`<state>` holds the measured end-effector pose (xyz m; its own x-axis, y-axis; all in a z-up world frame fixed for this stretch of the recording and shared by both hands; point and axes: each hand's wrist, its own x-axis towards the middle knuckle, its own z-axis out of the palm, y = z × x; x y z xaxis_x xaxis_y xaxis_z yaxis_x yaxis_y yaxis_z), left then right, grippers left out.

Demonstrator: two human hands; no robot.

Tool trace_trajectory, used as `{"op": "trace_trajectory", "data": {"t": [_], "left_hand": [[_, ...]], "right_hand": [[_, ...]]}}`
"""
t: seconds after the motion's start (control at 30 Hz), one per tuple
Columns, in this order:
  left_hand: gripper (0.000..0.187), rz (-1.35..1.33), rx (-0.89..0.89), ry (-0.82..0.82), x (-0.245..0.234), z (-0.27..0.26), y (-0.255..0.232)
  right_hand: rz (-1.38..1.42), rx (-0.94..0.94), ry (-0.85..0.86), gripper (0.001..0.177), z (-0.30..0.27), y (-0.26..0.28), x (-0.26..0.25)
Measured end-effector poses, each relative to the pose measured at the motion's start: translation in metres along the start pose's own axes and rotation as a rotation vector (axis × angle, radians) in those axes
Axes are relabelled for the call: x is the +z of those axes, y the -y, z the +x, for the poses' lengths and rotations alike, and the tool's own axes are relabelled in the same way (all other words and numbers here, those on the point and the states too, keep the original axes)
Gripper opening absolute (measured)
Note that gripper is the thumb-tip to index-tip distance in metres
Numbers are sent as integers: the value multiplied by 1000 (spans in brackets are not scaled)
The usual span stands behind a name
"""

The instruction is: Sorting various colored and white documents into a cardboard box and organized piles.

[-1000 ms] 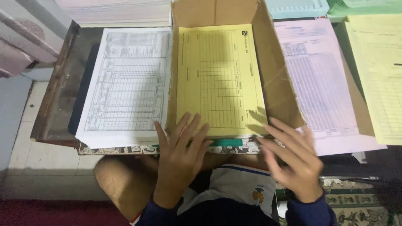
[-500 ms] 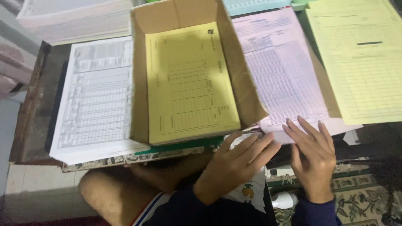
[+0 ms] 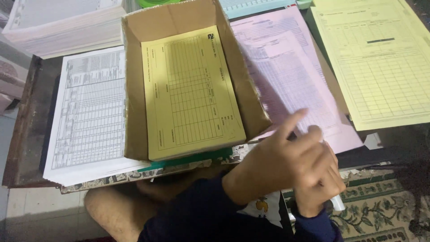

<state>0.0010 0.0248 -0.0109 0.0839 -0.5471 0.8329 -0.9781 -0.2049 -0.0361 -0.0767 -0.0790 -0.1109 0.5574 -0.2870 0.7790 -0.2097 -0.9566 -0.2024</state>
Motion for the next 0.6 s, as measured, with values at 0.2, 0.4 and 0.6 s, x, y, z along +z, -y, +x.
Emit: {"op": "trace_trajectory", "data": {"t": [0.2, 0.4, 0.6], "left_hand": [[24, 33, 19, 53, -38, 4, -1], [10, 73, 48, 83, -70, 1, -1], [25, 34, -117, 115, -107, -23, 9]], "right_hand": [[441, 134, 12, 8, 37, 43, -41], [429, 71, 6, 26, 28, 31, -32], [518, 128, -21, 35, 13, 19, -17]]}}
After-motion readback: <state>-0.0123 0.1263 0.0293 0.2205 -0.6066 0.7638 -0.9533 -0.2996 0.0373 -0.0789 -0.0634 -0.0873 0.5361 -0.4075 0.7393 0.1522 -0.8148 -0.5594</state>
